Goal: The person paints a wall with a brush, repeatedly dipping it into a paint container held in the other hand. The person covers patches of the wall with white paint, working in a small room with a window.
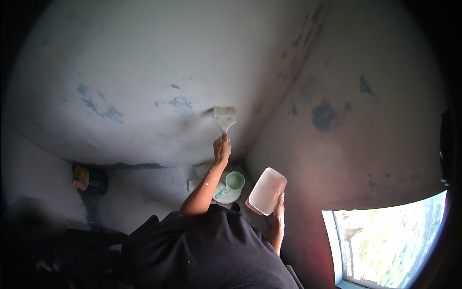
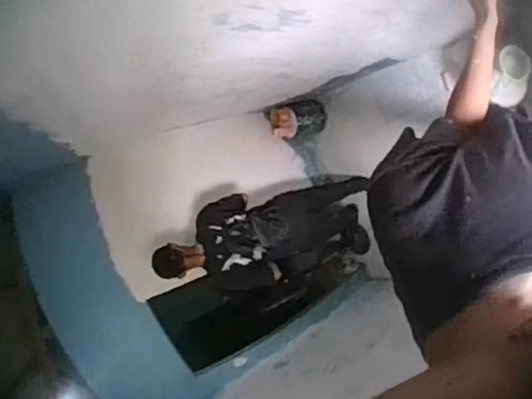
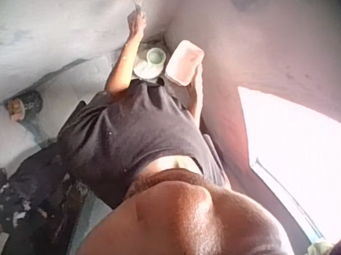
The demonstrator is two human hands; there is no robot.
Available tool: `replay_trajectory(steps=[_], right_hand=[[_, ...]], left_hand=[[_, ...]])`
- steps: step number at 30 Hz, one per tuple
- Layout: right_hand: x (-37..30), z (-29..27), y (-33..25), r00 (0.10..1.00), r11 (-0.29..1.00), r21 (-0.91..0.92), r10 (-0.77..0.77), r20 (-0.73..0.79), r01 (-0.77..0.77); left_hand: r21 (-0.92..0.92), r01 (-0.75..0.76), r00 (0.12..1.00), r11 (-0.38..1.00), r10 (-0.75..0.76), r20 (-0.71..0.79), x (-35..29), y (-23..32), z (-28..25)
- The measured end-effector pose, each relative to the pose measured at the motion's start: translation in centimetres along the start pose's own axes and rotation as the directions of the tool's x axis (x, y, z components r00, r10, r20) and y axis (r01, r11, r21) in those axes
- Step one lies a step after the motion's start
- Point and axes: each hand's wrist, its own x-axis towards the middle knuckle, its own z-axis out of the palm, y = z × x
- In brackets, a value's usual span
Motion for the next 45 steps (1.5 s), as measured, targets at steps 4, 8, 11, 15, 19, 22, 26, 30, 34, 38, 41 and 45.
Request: replay_trajectory(steps=[4,8,11,15,19,22,26,30,34,38,41,45], right_hand=[[2.0,-2.3,2.1,0.998,0.998,-0.028,0.056,0.02,-0.056],[2.9,-2.4,2.6,0.991,0.994,-0.064,0.091,0.102,-0.085],[3.0,-2.2,1.4,0.984,0.994,-0.089,0.073,0.165,-0.059],[3.6,-2.6,1.4,0.981,0.988,-0.149,-0.002,0.196,0.032],[1.7,0.6,-1.4,0.97,0.986,-0.167,0.027,0.24,0.013],[1.8,0.1,-1.3,0.973,0.979,-0.2,0.012,0.23,0.036],[0.9,0.2,-1.7,0.976,0.986,-0.135,0.125,0.176,-0.102],[0.2,0.5,-2.9,0.982,0.969,-0.242,0.094,0.163,-0.052],[-0.4,1.6,-4.6,0.985,0.973,-0.227,0.085,0.149,-0.049],[-1.2,2.4,-4.9,0.989,0.966,-0.257,0.047,0.137,-0.01],[-0.2,2.5,-4.5,0.993,0.966,-0.26,0.045,0.111,-0.015],[-0.8,2.9,-5.4,0.988,0.964,-0.265,0.046,0.147,-0.005]], left_hand=[[-0.016,0.158,0.977,0.987,-0.158,-0.141,2.4,-2.8,-6.2],[0.103,0.013,1.0,0.995,-0.014,0.006,0.3,5.3,-5.5],[0.164,-0.137,0.985,0.977,0.117,0.128,-5.6,10.4,-2.4],[0.158,-0.345,0.927,0.925,0.309,0.214,-11.8,12.4,1.6],[0.21,-0.427,0.901,0.879,0.397,0.173,-9.7,11.4,1.8],[0.399,-0.482,0.868,0.78,0.486,0.098,-3.7,3.8,-0.3],[0.222,-0.159,0.987,0.962,0.163,0.002,-1.9,-3.4,-1.3],[0.219,0.049,0.995,0.975,-0.028,-0.097,1.2,-8.8,-3.2],[0.275,-0.003,0.994,0.961,0.033,-0.104,1.1,-5.0,-3.2],[0.037,-0.055,0.992,0.998,0.051,0.117,-3.7,3.7,-1.2],[-0.122,-0.2,0.939,0.972,0.226,0.261,-12.1,10.5,1.5],[-0.159,-0.422,0.826,0.893,0.451,0.338,-19.6,16.7,3.5]])
